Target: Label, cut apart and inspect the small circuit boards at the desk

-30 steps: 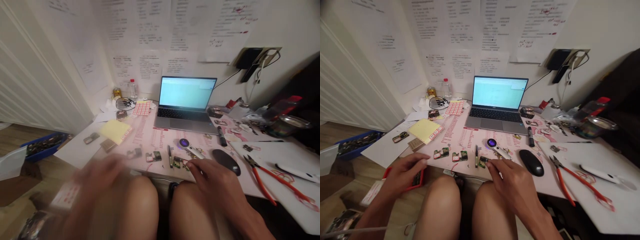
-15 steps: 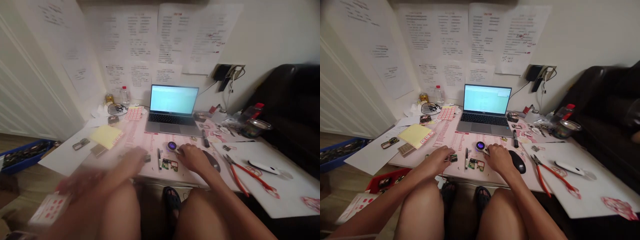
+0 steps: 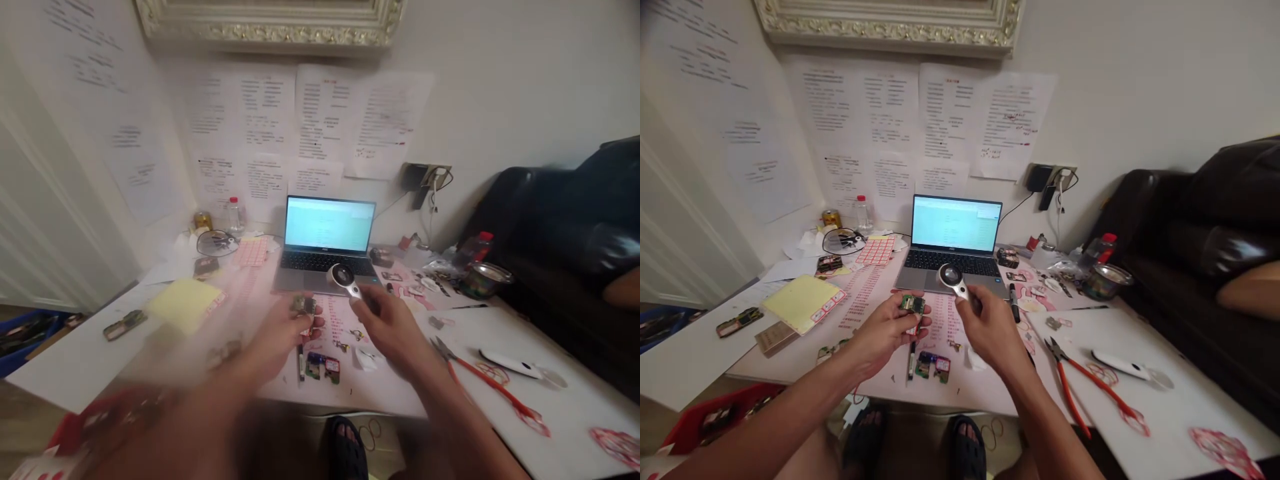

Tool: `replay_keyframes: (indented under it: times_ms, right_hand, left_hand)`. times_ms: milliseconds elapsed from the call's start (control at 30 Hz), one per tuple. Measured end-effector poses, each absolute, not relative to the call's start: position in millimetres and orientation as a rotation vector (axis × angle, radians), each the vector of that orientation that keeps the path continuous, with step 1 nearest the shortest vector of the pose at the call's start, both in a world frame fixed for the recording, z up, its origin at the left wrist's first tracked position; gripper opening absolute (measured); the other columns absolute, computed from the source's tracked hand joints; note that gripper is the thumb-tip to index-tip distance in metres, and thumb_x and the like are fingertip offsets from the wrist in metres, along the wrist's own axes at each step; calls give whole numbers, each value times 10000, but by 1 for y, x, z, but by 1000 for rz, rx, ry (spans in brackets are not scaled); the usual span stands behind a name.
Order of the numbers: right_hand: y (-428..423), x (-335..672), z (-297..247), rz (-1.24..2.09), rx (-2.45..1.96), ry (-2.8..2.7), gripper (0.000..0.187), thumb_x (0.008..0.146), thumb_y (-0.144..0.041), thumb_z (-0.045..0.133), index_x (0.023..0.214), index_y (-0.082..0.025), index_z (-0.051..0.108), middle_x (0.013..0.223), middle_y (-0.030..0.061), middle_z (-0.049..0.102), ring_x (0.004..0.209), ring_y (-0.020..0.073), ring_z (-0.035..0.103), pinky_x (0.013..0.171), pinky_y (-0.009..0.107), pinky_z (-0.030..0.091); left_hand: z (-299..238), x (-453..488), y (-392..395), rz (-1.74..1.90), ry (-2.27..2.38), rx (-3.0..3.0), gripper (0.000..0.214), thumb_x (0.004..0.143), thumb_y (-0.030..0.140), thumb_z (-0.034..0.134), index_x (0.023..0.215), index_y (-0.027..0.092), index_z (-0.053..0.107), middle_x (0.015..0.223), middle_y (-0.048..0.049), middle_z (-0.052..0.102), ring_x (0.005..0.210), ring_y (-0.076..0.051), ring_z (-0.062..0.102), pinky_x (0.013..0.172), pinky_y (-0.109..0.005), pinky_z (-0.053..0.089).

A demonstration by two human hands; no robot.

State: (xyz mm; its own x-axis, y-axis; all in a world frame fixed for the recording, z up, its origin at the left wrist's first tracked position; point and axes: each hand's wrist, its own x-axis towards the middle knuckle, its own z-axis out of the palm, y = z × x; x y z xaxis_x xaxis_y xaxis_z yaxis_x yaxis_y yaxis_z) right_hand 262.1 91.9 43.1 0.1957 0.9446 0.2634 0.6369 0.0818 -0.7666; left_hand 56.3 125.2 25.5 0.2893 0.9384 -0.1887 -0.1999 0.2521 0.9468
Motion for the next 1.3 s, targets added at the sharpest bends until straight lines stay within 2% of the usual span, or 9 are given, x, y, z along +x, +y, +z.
replay_keyframes:
  times_ms: [100,233,300,433,567,733,933,1100,1300]
  right_hand:
    - [72,250,38,704,-1527,-1487,429,961,-552,583,1125,-184,733,853,49,723,757,225,640,678,322,475]
    - [59,231,21,1008,-1408,-1419,485,975,-654,538,883,-209,706,775,31,667,712,197,580,647,304,453]
    - [60,224,15,1081,-1383,-1407,491,975,-663,542,866,-211,701,803,37,675,774,212,607,706,314,474]
    - [68,219,14,1082,-1424,-1407,480,941,-656,596,988,-203,746,894,59,724,849,235,625,766,333,491]
    - [73,219,18,1130,-1447,-1385,480,917,-651,608,958,-196,755,869,57,722,786,214,599,703,315,477]
    - [75,216,20,1135,-1429,-1346,434,923,-616,621,906,-201,749,820,40,709,735,194,584,672,301,464]
    - [76,216,18,1101,-1393,-1356,434,959,-607,598,959,-206,762,953,76,791,915,252,698,830,340,530]
    - [77,217,14,977,-1445,-1403,437,976,-590,582,1024,-203,779,989,88,811,904,266,723,821,358,546]
    - [75,216,14,930,-1466,-1421,418,985,-556,591,1070,-197,788,991,91,815,873,261,724,782,353,553]
  left_hand:
    - [20,55,119,976,869,932,469,761,209,849,1197,201,677,1070,-84,739,949,-212,728,879,-375,607]
    - [9,46,114,957,852,1031,485,765,276,848,1210,205,667,1118,-82,738,971,-222,708,872,-376,597]
    - [5,43,115,955,885,1084,480,766,293,845,1204,206,668,1106,-76,737,965,-221,692,861,-372,590]
    - [1,41,120,960,968,1161,491,778,333,839,1221,210,664,1079,-66,726,969,-235,680,868,-398,592]
    - [-1,39,123,960,973,1204,456,811,346,817,1220,220,658,1047,-48,726,944,-222,681,860,-382,584]
    - [0,38,125,958,1004,1204,442,776,285,822,1188,225,671,1006,-28,725,904,-199,677,828,-334,558]
    - [3,41,125,939,1016,1224,424,796,314,822,1192,232,694,1176,-82,736,1029,-264,686,860,-387,589]
    - [4,43,124,920,1026,1158,366,780,259,791,1134,225,707,1009,-62,745,930,-251,705,882,-400,592]
    - [0,40,126,934,1004,1224,299,781,245,825,1055,218,708,943,-46,744,884,-234,697,866,-369,584]
